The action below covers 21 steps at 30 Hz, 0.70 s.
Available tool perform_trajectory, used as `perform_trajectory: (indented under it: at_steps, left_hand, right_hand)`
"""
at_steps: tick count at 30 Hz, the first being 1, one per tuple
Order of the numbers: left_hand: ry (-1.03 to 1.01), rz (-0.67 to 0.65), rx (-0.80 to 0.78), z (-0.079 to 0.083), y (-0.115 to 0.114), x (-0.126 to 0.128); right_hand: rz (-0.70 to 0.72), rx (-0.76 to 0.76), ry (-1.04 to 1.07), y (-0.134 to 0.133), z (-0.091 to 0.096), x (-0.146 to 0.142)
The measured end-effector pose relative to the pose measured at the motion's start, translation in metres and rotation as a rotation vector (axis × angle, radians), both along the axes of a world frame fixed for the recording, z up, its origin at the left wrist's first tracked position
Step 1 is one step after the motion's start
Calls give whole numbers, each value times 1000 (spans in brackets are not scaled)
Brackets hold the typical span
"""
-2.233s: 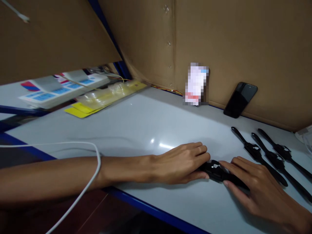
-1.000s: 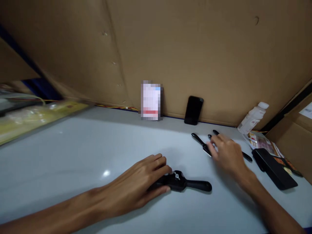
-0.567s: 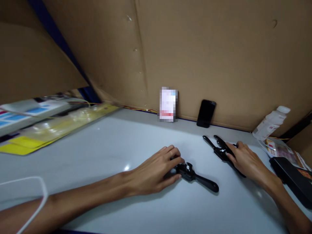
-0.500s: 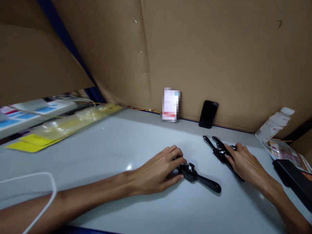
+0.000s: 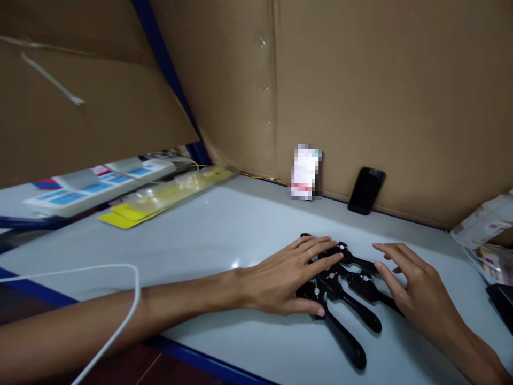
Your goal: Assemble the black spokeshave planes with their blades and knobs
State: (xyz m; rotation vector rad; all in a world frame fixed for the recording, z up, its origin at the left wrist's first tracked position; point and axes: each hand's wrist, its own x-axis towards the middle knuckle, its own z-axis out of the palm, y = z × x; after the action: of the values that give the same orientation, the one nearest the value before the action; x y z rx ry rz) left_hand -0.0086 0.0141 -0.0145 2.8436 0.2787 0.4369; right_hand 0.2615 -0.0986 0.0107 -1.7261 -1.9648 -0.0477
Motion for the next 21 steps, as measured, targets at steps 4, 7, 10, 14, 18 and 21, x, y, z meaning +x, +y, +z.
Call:
perform_trajectory:
  at_steps: [4, 7, 10, 14, 18, 21]
  left_hand:
    - [81, -34, 15, 4, -4, 2]
    - [66, -107, 64, 7, -13, 8]
    - [51, -183, 56, 6, -21, 13]
    - [58, -191, 4, 2, -22, 16]
    - [40, -213, 6, 3, -16, 14]
    - [12, -203, 29, 5, -13, 12]
  right_hand:
    - [8, -20, -67, 4, -14, 0]
    - [38, -87, -7, 12, -26, -2]
    - [73, -163, 93, 21, -31, 0]
    - [91, -275, 205, 28, -27, 8]
    - [74, -352, 268, 30, -23, 15]
    - [68, -339, 262, 32, -24, 22]
